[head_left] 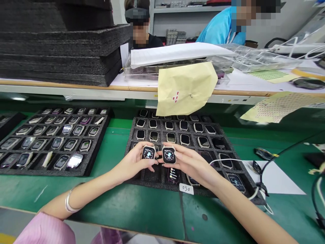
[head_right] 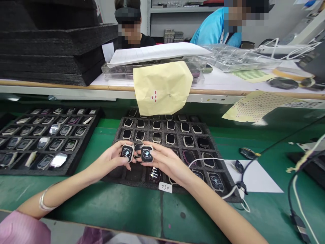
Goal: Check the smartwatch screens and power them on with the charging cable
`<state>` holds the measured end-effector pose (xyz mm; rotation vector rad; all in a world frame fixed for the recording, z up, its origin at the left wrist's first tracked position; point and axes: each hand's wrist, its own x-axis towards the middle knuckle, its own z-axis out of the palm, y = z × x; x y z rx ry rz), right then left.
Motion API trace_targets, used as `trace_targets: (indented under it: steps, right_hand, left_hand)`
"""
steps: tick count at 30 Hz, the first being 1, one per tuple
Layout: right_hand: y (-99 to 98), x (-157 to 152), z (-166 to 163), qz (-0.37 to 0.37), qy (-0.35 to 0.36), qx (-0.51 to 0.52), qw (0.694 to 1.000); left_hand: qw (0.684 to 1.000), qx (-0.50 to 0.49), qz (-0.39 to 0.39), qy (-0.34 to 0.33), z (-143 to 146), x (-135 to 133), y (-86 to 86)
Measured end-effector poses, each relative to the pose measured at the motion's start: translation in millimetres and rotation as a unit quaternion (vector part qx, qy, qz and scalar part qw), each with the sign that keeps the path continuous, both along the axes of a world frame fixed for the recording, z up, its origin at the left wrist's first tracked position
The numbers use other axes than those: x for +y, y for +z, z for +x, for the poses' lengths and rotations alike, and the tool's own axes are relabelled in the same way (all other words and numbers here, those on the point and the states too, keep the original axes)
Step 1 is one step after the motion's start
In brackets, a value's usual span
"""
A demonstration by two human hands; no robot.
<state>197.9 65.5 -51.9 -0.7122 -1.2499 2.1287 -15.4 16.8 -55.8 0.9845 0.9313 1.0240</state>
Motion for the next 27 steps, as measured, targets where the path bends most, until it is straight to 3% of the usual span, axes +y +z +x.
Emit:
trace_targets:
  steps: [6, 15, 27]
  right_hand:
    - [-11.6, -2.4, 4.6, -0.024, -0.012, -0.017, 0.999]
    - [-2.4, -6.7, 0.3, 0.016, -0.031, -0.021, 0.999]
    - [-8.6, -10.0, -1.0, 0.062, -0.045, -0.034, 0.996]
  left_hand:
    - [0.994, -0.072, -0.086, -0.001, -3.5, -0.3, -6.0]
    - [0.997, -0.061, -0.047, -0.015, -4.2, -3.6, -4.1]
    - [0.997, -0.058, -0.018, -0.042, -4.4, -7.2, -10.8]
